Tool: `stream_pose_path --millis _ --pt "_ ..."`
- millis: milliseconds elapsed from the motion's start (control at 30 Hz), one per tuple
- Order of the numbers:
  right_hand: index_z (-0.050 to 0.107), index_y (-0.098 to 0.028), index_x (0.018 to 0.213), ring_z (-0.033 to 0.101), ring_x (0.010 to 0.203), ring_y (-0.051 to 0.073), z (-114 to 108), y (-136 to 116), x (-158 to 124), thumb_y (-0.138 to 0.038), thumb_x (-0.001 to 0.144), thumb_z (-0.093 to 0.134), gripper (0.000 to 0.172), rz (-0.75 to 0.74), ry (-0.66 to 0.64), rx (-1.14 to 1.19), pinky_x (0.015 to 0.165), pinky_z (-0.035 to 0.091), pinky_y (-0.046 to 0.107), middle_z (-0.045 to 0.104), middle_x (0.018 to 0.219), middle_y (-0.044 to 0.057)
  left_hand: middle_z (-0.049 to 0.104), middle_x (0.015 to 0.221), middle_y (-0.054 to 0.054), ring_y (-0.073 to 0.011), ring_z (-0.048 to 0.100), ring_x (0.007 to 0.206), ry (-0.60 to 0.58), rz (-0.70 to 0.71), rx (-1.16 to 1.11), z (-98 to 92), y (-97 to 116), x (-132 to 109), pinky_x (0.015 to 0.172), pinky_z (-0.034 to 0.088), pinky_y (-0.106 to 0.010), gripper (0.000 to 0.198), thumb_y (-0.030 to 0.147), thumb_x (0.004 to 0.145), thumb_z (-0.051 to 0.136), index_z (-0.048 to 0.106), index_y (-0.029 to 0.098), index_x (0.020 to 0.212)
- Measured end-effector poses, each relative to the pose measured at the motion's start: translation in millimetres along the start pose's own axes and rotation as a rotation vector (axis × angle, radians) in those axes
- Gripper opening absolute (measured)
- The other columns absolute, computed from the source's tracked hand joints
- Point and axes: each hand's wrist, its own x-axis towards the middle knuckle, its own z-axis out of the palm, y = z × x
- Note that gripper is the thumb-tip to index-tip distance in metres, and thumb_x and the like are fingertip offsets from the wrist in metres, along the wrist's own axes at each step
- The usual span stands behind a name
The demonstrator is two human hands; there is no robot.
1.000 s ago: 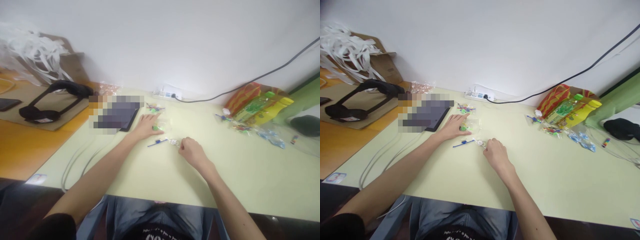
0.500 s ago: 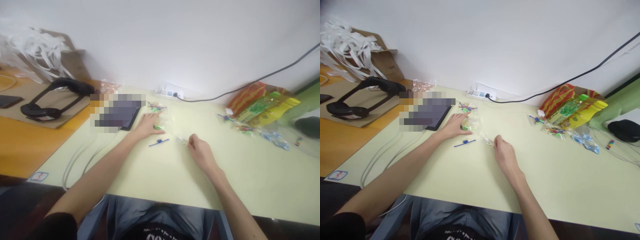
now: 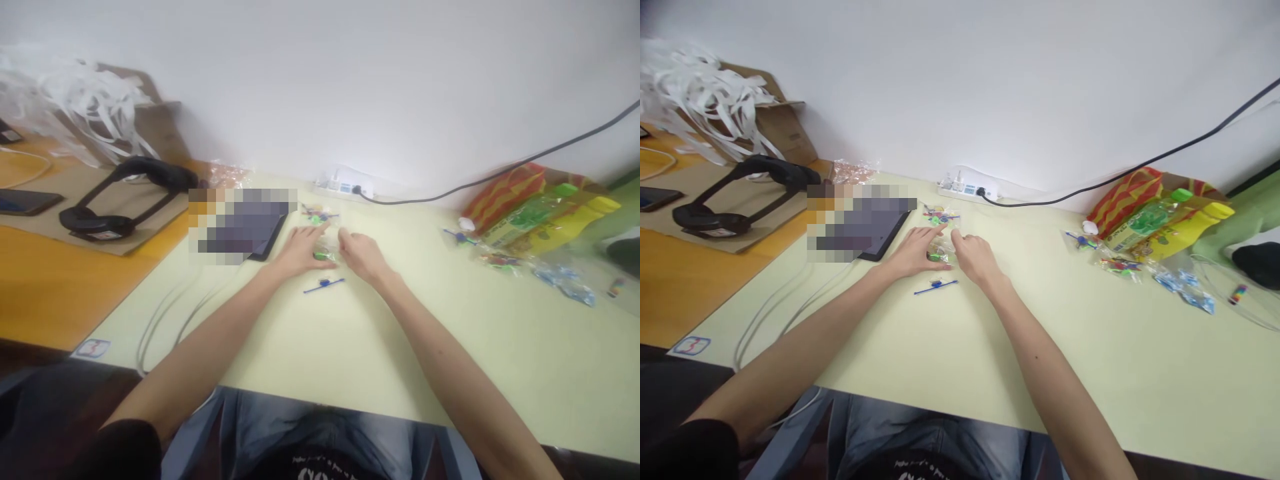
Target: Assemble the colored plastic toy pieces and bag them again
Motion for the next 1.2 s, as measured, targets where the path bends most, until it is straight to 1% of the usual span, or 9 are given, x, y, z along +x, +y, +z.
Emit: stream_pose_path --millis 100,300,467,533,600,667,733,967,1200 --pt "0.051 -0.022 0.111 0.064 0.084 0.02 11 -5 8 -0.017 0.093 0.049 0.019 -0.004 0.041 0.129 0.073 0.037 0.027 0.072 0.095 0.005 0.054 0.146 -0.01 -0.0362 0.044 0.136 -0.011 -0.01 0.012 0.6 0 0 0.115 0.027 -0.05 0.102 0.073 0.076 0.07 0.028 0.03 0.159" --pt "0.05 -0.023 0.096 0.065 0.077 0.015 18 0 1 -0.02 0.088 0.052 0.009 -0.008 0.125 0.747 0.073 0.045 0.025 0.069 0.083 -0.002 0.054 0.146 -0.01 -0.0367 0.043 0.137 -0.03 -0.035 0.033 2.8 0 -1 0.12 0.017 -0.056 0.097 0.073 0.079 0.066 0.029 0.032 0.159" --pt "0.055 -0.022 0.096 0.061 0.079 0.018 1 -2 -51 -0.031 0.096 0.051 0.01 0.121 0.41 0.681 0.077 0.048 0.031 0.067 0.092 0.003 0.051 0.15 -0.011 -0.0365 0.041 0.14 -0.032 -0.052 0.043 3.9 0 -1 0.12 0.017 -0.055 0.1 0.075 0.077 0.067 0.028 0.03 0.159" --pt "0.058 -0.023 0.097 0.058 0.078 0.02 -5 -9 -79 -0.042 0.098 0.054 0.02 0.098 0.328 0.614 0.076 0.048 0.033 0.064 0.09 0.004 0.051 0.15 -0.011 -0.0362 0.042 0.14 -0.027 -0.049 0.05 4.0 0 0 0.119 0.019 -0.053 0.098 0.074 0.079 0.066 0.029 0.03 0.158" --pt "0.061 -0.024 0.115 0.06 0.092 0.023 -5 -20 -103 -0.052 0.094 0.062 0.035 0.008 0.196 0.595 0.084 0.05 0.037 0.064 0.102 0.007 0.052 0.149 -0.011 -0.0357 0.043 0.139 -0.019 -0.039 0.059 4.3 0 0 0.118 0.022 -0.051 0.095 0.071 0.081 0.066 0.03 0.029 0.158" --pt "0.057 -0.026 0.133 0.058 0.103 0.027 0 -31 -117 -0.056 0.086 0.072 0.058 -0.071 0.094 0.543 0.092 0.05 0.043 0.061 0.112 0.01 0.053 0.148 -0.011 -0.0354 0.044 0.138 -0.015 -0.033 0.067 4.6 -1 0 0.117 0.024 -0.05 0.093 0.069 0.082 0.067 0.031 0.028 0.158" --pt "0.055 -0.027 0.14 0.057 0.106 0.029 8 -39 -121 -0.053 0.085 0.075 0.064 -0.087 0.064 0.488 0.095 0.05 0.046 0.059 0.115 0.012 0.053 0.147 -0.012 -0.0353 0.044 0.138 -0.011 -0.034 0.07 4.8 -2 0 0.116 0.025 -0.05 0.094 0.068 0.082 0.067 0.03 0.028 0.158" --pt "0.068 -0.023 0.106 0.06 0.102 0.024 26 -36 -114 -0.029 0.096 0.063 0.013 -0.036 0.106 0.59 0.093 0.05 0.04 0.062 0.105 0.008 0.057 0.143 -0.011 -0.0355 0.044 0.137 -0.015 -0.037 0.06 3.5 -2 1 0.115 0.026 -0.05 0.095 0.068 0.08 0.069 0.03 0.029 0.158" --pt "0.065 -0.022 0.084 0.056 0.071 0.016 25 -26 -108 -0.023 0.091 0.06 0.009 0.117 0.14 0.804 0.068 0.045 0.029 0.063 0.082 0.001 0.054 0.146 -0.011 -0.036 0.044 0.138 -0.01 -0.03 0.051 4.6 -3 1 0.115 0.026 -0.05 0.095 0.068 0.08 0.069 0.031 0.029 0.157"
